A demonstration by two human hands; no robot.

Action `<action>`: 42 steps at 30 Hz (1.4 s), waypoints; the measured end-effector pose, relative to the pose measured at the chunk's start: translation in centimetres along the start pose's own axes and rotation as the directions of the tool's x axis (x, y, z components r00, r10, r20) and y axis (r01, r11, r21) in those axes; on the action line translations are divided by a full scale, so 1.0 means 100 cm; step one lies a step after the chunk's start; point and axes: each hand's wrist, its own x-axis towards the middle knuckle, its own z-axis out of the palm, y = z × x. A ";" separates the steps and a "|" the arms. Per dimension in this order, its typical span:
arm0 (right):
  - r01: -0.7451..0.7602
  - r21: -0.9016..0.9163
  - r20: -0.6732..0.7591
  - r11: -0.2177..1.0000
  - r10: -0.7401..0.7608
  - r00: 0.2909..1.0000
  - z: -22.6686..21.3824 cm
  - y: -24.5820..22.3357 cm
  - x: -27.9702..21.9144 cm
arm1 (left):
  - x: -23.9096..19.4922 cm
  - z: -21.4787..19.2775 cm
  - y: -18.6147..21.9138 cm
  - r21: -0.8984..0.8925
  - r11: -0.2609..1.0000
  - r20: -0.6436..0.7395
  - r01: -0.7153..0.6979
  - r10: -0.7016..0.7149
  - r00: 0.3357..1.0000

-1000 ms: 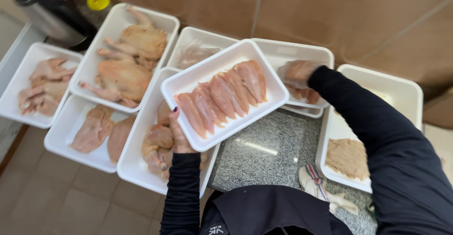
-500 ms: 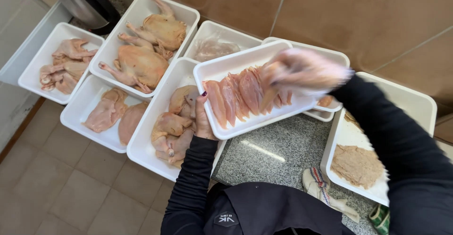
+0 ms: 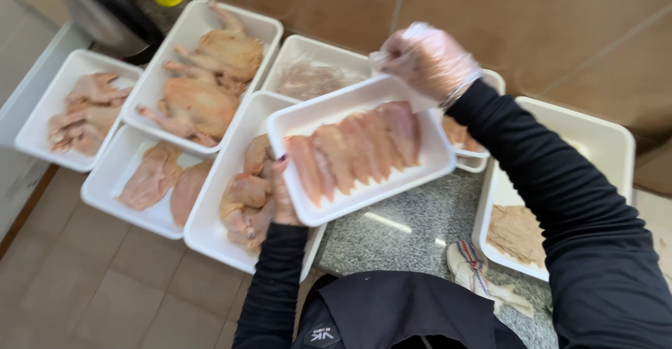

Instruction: The person sorts raw chicken parts into separate white trays, including wings, breasts, and thighs. They rinse and wipe trays between batches and continue transferring pieces until the clip ends.

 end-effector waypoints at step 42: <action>-0.504 0.430 0.330 0.749 0.390 0.860 -0.012 -0.003 -0.041 | 0.001 0.059 -0.009 0.056 0.992 -0.018 -0.113 0.114 0.993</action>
